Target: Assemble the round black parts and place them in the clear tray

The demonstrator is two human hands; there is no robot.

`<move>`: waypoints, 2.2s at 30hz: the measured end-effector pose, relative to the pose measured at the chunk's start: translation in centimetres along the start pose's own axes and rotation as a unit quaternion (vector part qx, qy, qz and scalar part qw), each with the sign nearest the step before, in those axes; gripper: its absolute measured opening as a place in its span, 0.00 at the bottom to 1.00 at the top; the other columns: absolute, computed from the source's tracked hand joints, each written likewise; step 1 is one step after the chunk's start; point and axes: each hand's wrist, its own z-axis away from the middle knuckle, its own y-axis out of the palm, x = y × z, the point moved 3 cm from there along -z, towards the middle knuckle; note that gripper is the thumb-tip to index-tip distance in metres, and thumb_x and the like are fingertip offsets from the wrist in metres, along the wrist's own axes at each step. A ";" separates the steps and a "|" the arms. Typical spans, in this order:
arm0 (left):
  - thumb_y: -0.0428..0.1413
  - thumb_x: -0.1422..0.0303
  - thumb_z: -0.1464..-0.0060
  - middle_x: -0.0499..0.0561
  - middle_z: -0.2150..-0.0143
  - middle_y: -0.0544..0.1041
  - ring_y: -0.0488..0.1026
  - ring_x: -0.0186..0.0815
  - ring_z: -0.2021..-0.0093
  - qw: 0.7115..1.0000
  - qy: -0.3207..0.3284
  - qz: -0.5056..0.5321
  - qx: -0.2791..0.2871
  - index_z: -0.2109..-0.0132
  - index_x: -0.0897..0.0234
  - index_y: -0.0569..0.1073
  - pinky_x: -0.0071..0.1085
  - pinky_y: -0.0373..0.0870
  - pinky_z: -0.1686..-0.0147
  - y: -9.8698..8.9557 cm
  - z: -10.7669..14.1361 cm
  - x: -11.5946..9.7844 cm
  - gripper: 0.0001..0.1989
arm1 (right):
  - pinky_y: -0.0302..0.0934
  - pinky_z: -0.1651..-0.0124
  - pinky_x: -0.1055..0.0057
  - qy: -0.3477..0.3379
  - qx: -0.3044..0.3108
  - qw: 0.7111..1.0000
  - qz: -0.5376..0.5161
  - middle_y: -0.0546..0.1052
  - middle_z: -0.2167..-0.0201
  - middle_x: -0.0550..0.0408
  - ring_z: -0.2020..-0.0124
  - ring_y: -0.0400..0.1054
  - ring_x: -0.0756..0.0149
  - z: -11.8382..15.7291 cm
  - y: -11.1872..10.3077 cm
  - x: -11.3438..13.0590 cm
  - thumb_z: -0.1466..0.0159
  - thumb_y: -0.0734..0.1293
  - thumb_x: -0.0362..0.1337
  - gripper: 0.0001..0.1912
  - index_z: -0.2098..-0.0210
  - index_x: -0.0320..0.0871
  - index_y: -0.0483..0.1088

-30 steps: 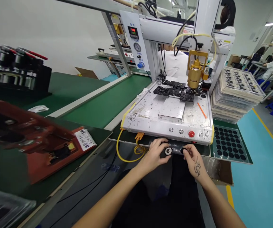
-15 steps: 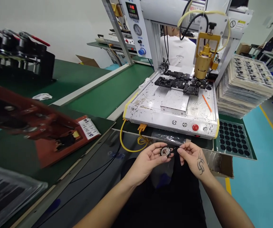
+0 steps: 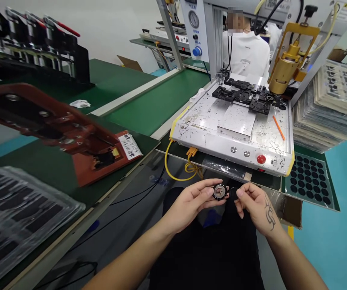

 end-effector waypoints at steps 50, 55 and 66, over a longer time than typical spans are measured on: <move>0.60 0.66 0.31 0.58 0.46 0.86 0.85 0.45 0.46 0.982 0.081 -0.171 -0.021 0.37 0.66 0.76 0.41 0.82 0.41 1.9 1.5 0.7 0.19 | 0.66 0.54 0.63 -0.182 -0.025 0.946 0.268 0.75 0.51 0.50 0.52 0.72 0.57 0.3 2.8 1.8 0.25 0.68 0.41 0.11 0.65 0.47 0.69; 0.59 0.67 0.31 0.57 0.48 0.87 0.86 0.43 0.49 0.961 0.126 -0.242 -0.048 0.39 0.65 0.77 0.38 0.83 0.45 1.8 1.7 0.7 0.17 | 0.65 0.49 0.60 -0.233 -0.032 0.920 0.313 0.74 0.54 0.51 0.51 0.71 0.57 0.1 3.2 1.7 0.26 0.69 0.39 0.12 0.67 0.47 0.68; 0.58 0.68 0.31 0.60 0.38 0.82 0.83 0.44 0.44 0.923 0.109 -0.368 0.007 0.26 0.58 0.64 0.41 0.80 0.42 0.9 1.6 -1.7 0.30 | 0.68 0.52 0.60 -0.291 0.062 0.876 0.379 0.76 0.56 0.50 0.55 0.73 0.57 -0.9 2.8 2.4 0.25 0.68 0.40 0.05 0.53 0.49 0.76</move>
